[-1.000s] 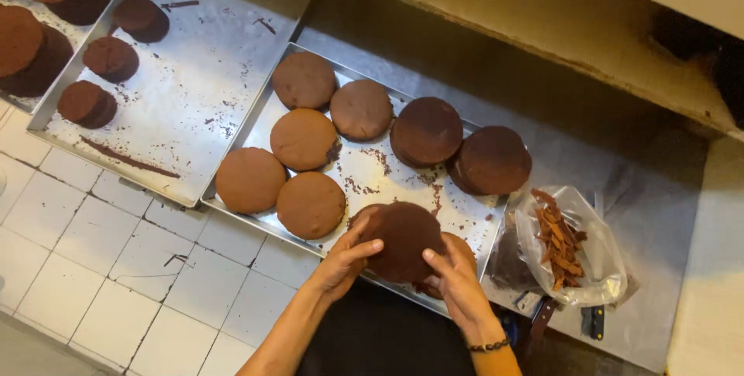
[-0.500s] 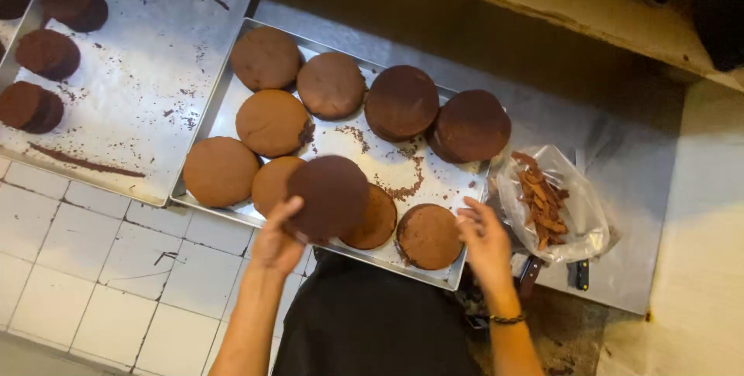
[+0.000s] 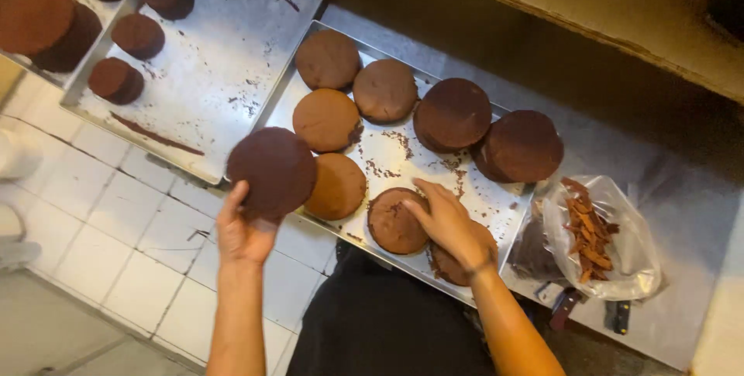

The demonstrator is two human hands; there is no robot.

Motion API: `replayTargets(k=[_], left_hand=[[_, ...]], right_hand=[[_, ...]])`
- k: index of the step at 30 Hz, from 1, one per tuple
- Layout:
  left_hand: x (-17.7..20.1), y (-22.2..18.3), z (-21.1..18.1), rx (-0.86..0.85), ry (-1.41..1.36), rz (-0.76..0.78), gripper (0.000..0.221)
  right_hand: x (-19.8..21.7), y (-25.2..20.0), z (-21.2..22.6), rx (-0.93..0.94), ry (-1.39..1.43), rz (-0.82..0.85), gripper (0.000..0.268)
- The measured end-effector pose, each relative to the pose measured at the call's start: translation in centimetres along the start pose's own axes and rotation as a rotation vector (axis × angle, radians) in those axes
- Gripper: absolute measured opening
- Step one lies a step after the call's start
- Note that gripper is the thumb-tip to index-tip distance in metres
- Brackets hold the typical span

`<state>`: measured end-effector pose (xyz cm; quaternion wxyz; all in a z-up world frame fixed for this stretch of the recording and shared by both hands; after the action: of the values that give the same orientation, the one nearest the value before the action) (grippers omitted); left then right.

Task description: Trimming the edges of chocolate cakes using a knife and placing them on a tray.

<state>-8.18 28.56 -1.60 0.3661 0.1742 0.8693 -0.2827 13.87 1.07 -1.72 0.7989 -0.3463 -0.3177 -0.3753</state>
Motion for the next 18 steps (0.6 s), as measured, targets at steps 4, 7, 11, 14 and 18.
replayTargets(k=[4, 7, 11, 14, 18], left_hand=[[4.0, -0.2, -0.8, 0.010, 0.001, -0.078, 0.066], [4.2, -1.8, -1.0, -0.021, 0.022, -0.072, 0.068], [2.5, -2.8, 0.4, -0.022, 0.026, -0.062, 0.067], [2.0, -2.8, 1.7, 0.012, 0.043, -0.061, 0.068], [0.6, -2.4, 2.8, 0.043, 0.035, -0.007, 0.064]], right_hand=[[-1.7, 2.9, -2.3, 0.137, 0.017, 0.095, 0.047], [1.6, 2.0, -3.7, -0.047, -0.059, 0.125, 0.044], [1.9, 0.7, -8.8, -0.224, -0.140, 0.318, 0.043], [1.6, 0.4, -10.7, -0.117, -0.025, 0.288, 0.046], [2.0, 0.2, -10.2, -0.162, 0.087, 0.297, 0.049]])
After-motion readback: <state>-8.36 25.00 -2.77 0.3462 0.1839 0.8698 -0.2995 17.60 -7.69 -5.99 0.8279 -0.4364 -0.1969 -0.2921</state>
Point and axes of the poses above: each hand's wrist, its own y-axis towards the middle knuckle, its own x-axis out of the back of the hand, z = x × y, the point moved 6 cm from there along y, towards the middle knuckle, and after that the axes turned 13 degrees about -x, right-handed, at the moved point
